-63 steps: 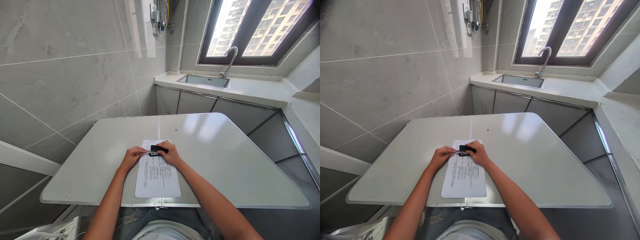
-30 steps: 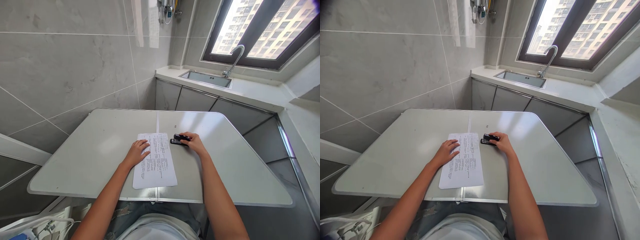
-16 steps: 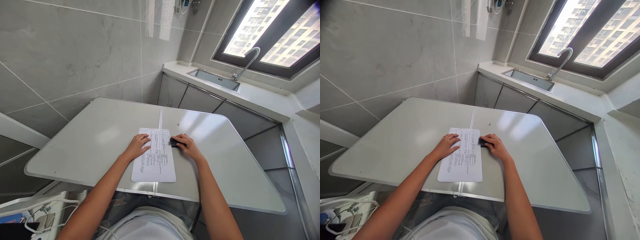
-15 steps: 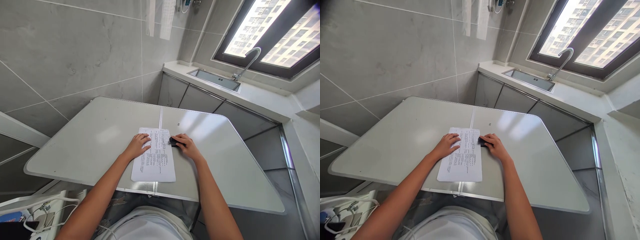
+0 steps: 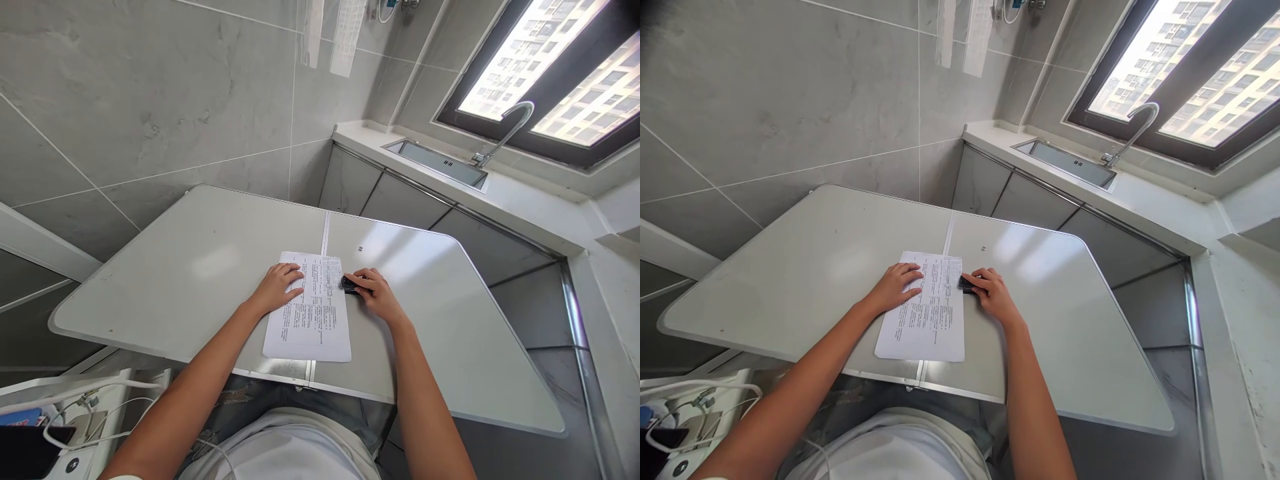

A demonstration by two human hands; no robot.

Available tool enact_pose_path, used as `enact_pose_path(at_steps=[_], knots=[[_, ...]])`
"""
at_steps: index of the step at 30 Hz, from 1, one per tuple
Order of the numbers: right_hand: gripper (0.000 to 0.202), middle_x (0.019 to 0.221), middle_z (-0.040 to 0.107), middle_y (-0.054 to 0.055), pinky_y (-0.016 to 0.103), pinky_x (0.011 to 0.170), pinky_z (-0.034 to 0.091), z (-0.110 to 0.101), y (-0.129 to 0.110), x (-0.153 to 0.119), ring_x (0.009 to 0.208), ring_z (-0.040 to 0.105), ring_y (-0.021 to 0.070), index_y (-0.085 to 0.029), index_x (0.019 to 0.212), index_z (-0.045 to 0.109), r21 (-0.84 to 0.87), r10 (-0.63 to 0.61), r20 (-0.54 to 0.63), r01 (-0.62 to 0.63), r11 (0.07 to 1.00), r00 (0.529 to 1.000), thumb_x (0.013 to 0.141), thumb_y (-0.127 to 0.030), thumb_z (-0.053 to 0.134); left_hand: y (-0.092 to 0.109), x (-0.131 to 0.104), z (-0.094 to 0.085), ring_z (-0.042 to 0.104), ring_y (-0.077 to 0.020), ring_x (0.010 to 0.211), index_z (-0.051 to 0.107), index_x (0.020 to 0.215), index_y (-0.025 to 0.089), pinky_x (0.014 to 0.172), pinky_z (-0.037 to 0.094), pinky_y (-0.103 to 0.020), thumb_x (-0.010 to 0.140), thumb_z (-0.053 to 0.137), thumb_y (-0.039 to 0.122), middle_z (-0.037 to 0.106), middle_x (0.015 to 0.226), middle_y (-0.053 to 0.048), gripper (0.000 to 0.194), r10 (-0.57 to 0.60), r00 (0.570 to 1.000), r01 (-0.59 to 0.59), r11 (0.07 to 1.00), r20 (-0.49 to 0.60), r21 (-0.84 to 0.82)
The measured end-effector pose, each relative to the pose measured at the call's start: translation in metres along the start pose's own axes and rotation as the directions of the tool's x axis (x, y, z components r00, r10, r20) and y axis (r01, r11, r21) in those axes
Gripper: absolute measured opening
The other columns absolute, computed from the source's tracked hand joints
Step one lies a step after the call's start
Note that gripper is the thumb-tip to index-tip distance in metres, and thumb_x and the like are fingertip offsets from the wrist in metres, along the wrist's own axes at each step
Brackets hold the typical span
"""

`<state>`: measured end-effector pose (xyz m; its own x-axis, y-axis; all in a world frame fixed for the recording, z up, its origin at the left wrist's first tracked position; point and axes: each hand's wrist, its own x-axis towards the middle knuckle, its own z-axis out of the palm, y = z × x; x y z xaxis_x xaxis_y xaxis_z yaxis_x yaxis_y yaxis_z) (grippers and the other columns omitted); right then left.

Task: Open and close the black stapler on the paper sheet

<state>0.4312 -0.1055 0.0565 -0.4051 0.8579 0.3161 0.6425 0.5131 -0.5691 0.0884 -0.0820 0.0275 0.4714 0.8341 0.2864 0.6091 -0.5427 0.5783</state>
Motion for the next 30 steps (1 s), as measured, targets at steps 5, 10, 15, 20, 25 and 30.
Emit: enact_pose_path(at_steps=[5, 10, 15, 20, 25, 30], knots=[[0.051, 0.113, 0.067, 0.004, 0.053, 0.093, 0.05, 0.0006, -0.0008, 0.0004, 0.094, 0.055, 0.0261, -0.043, 0.138, 0.064, -0.023, 0.01, 0.005, -0.01, 1.0, 1.0, 0.098, -0.015, 0.048, -0.0007, -0.0002, 0.0005, 0.053, -0.032, 0.131, 0.071, 0.123, 0.029, 0.116, 0.037, -0.053, 0.091, 0.07, 0.037, 0.061, 0.141, -0.007, 0.033, 0.005, 1.0, -0.006, 0.999, 0.018, 0.033], [0.052, 0.113, 0.067, 0.004, 0.051, 0.093, 0.049, 0.0005, -0.0008, 0.0006, 0.094, 0.055, 0.0253, -0.043, 0.138, 0.064, -0.043, 0.019, 0.009, -0.019, 0.999, 1.0, 0.098, -0.013, 0.048, 0.0016, -0.0004, -0.0017, 0.052, -0.031, 0.132, 0.07, 0.125, 0.029, 0.116, 0.038, -0.052, 0.092, 0.068, 0.038, 0.06, 0.142, -0.007, 0.034, -0.003, 1.0, 0.001, 0.999, 0.03, 0.055], [0.053, 0.113, 0.067, 0.003, 0.05, 0.094, 0.049, 0.0006, -0.0021, 0.0008, 0.095, 0.055, 0.0252, -0.044, 0.137, 0.065, -0.051, 0.033, 0.003, -0.032, 0.998, 0.999, 0.097, -0.013, 0.048, 0.0031, -0.0008, -0.0034, 0.051, -0.0292, 0.134, 0.068, 0.127, 0.029, 0.116, 0.039, -0.051, 0.095, 0.064, 0.042, 0.059, 0.144, -0.005, 0.035, -0.007, 0.998, 0.001, 0.994, 0.056, 0.113], [0.052, 0.113, 0.066, 0.004, 0.05, 0.092, 0.05, 0.0003, -0.0015, 0.0007, 0.096, 0.055, 0.0256, -0.044, 0.137, 0.065, -0.033, 0.03, -0.001, -0.03, 0.999, 1.0, 0.097, -0.014, 0.048, 0.0017, -0.0009, -0.002, 0.051, -0.0294, 0.134, 0.067, 0.127, 0.029, 0.116, 0.039, -0.051, 0.095, 0.063, 0.043, 0.058, 0.144, -0.005, 0.035, -0.007, 0.998, 0.001, 0.994, 0.054, 0.114], [0.053, 0.113, 0.066, 0.004, 0.052, 0.097, 0.048, 0.0017, -0.0009, 0.0006, 0.099, 0.056, 0.0261, -0.043, 0.136, 0.065, -0.084, 0.049, 0.008, -0.049, 0.995, 0.999, 0.096, -0.013, 0.048, 0.0019, -0.0009, -0.0023, 0.05, -0.0299, 0.134, 0.068, 0.127, 0.03, 0.116, 0.039, -0.051, 0.095, 0.064, 0.042, 0.058, 0.144, -0.005, 0.035, -0.014, 0.998, 0.008, 0.995, 0.055, 0.104], [0.053, 0.113, 0.066, 0.004, 0.049, 0.093, 0.047, 0.0021, -0.0073, 0.0017, 0.099, 0.055, 0.026, -0.041, 0.134, 0.067, -0.137, 0.078, 0.031, -0.073, 0.988, 0.997, 0.096, -0.011, 0.047, 0.0023, -0.0006, -0.0028, 0.05, -0.0298, 0.135, 0.067, 0.127, 0.029, 0.116, 0.038, -0.051, 0.095, 0.064, 0.043, 0.058, 0.144, -0.005, 0.035, -0.018, 0.998, 0.011, 0.994, 0.061, 0.109]])
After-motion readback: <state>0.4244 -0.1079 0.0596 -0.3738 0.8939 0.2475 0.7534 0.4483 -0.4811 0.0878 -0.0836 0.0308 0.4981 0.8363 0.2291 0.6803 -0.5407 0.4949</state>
